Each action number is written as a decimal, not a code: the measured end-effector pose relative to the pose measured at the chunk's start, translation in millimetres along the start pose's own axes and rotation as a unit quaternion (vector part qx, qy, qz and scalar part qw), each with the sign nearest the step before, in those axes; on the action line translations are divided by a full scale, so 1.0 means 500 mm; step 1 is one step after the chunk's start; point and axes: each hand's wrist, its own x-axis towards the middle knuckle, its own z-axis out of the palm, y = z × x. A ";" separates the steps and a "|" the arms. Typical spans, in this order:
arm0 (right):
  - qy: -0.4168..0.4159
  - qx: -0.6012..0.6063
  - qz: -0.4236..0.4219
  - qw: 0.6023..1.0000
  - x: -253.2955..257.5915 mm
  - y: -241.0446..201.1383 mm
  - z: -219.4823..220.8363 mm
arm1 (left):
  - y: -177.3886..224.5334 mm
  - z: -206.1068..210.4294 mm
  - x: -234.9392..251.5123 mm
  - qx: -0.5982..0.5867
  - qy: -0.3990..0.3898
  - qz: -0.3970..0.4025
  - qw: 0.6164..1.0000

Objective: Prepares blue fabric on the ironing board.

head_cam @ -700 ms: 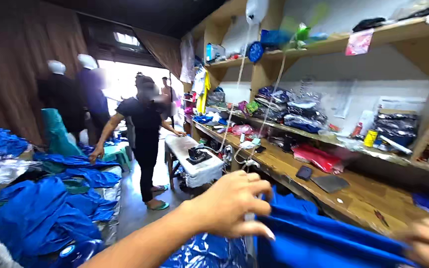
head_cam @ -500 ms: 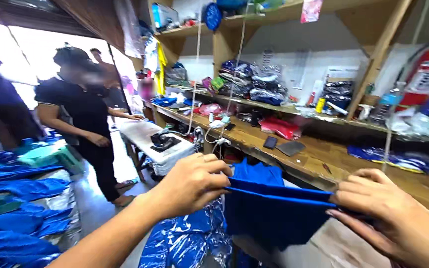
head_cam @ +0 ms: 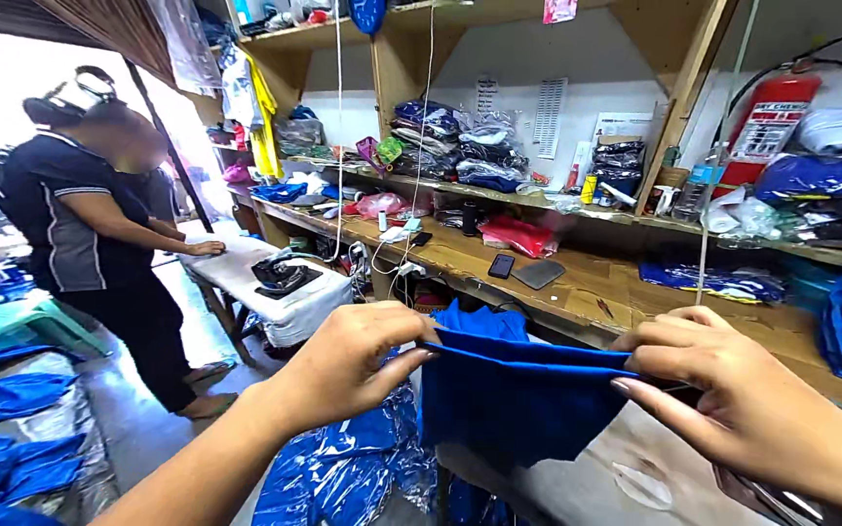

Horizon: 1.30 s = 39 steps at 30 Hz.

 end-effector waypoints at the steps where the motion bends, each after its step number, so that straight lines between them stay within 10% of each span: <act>1: -0.015 0.004 0.016 1.000 0.002 -0.008 -0.004 | 0.007 0.003 0.006 -0.007 0.005 0.003 1.000; 23: 0.029 0.143 0.082 0.986 0.053 -0.054 0.069 | 0.137 0.071 0.080 0.129 -0.031 -0.129 0.983; 39: 0.075 0.033 0.029 0.996 0.058 -0.001 0.126 | 0.060 0.174 0.092 0.010 -0.014 -0.153 0.988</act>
